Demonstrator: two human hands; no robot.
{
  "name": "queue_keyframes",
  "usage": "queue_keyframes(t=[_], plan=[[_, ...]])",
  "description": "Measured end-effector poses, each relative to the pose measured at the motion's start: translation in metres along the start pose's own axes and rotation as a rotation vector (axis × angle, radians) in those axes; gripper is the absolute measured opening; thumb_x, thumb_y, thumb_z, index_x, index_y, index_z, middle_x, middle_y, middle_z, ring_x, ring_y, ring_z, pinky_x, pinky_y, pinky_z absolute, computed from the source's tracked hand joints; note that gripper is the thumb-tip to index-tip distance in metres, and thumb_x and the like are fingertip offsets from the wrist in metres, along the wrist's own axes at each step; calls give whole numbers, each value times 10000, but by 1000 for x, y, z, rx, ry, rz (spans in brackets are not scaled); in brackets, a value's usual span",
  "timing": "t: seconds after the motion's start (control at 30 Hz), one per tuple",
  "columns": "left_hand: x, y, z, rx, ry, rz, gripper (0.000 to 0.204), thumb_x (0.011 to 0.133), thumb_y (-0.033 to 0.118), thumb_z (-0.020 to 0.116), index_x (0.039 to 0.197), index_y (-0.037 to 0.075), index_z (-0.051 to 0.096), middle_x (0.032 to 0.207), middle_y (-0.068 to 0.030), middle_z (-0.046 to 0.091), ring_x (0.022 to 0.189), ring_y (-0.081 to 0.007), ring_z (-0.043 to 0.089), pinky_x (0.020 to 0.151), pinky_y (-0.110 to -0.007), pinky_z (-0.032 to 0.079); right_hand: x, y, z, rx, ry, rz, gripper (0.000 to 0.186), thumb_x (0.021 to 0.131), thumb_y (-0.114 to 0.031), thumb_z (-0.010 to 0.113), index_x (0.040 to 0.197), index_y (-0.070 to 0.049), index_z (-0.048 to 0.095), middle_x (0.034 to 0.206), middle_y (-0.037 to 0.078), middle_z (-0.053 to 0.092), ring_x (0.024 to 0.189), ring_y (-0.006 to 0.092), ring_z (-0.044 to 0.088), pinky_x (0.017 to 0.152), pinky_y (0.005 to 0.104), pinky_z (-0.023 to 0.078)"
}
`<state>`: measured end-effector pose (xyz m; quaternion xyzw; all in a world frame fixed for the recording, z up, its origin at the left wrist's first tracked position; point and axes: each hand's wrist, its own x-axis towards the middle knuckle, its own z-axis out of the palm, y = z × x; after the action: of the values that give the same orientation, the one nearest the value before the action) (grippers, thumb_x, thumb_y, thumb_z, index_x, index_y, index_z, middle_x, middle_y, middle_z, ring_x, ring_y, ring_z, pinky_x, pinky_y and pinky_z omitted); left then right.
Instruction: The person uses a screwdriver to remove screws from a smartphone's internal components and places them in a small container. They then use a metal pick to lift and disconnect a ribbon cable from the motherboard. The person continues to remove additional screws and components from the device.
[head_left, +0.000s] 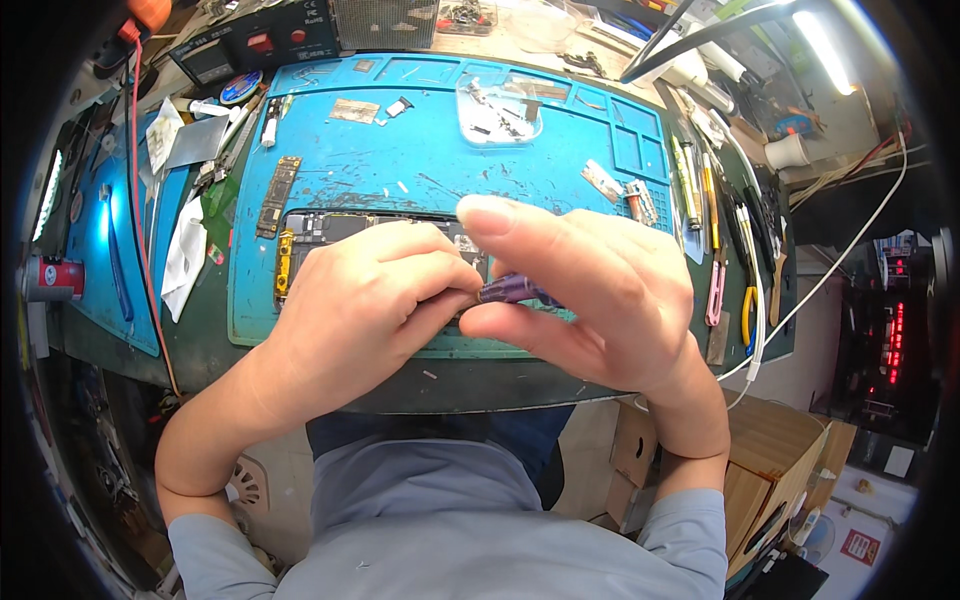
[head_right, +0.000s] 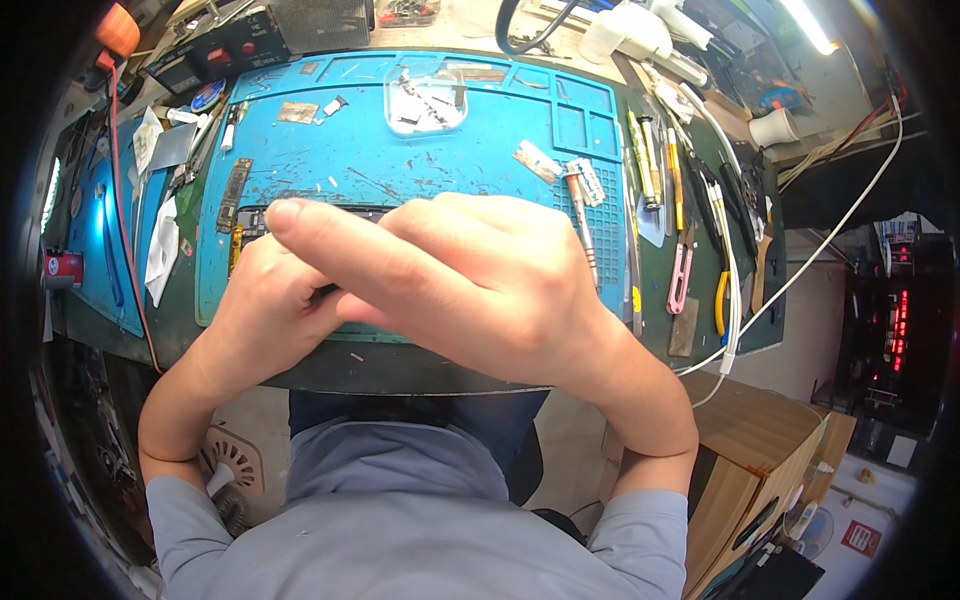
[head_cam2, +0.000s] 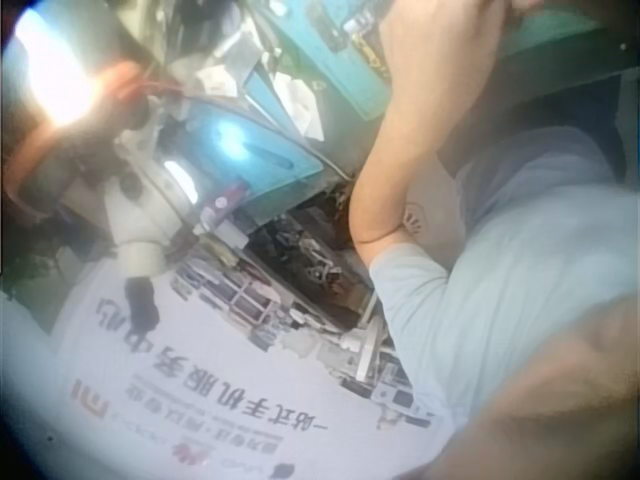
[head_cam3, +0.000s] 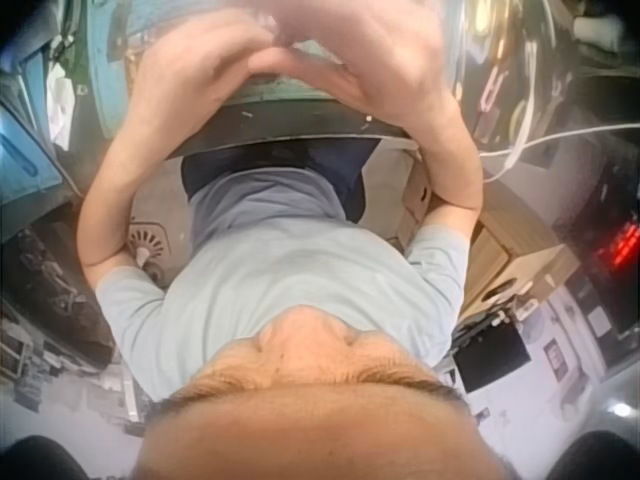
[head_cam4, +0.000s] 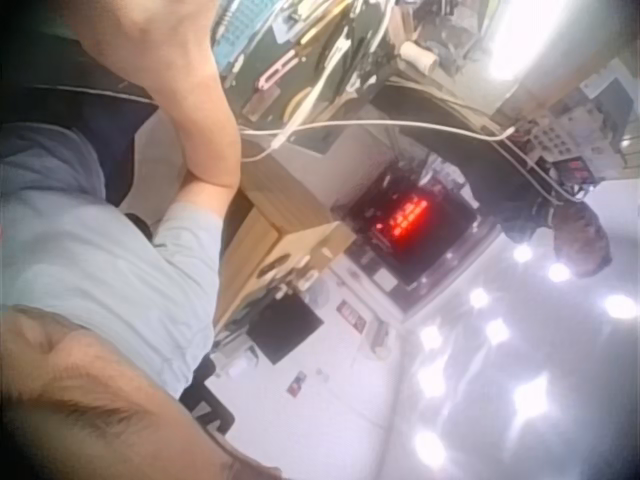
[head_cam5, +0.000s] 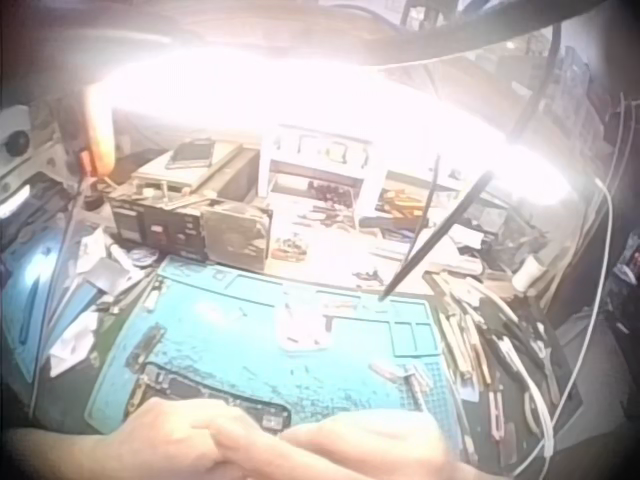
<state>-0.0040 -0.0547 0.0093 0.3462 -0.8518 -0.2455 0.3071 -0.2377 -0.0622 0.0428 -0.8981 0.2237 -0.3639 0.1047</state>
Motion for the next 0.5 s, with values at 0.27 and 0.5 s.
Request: queue_keyframes(t=[0.27,0.5], plan=[[0,0,0,-4,-6,-8,85,882,111,746,964,100,726,943,-46,700,876,-281,695,712,-397,562,1,2,5,58,78,3,533,911,-61,804,1363,127,596,1288,273,712,824,263,789,715,348,640],[0,-1,0,8,-14,2,90,877,118,753,961,96,729,949,-44,703,880,-277,697,718,-388,566,2,0,5,48,71,6,528,904,-32,798,1360,137,593,1283,281,711,816,266,790,711,349,635]])
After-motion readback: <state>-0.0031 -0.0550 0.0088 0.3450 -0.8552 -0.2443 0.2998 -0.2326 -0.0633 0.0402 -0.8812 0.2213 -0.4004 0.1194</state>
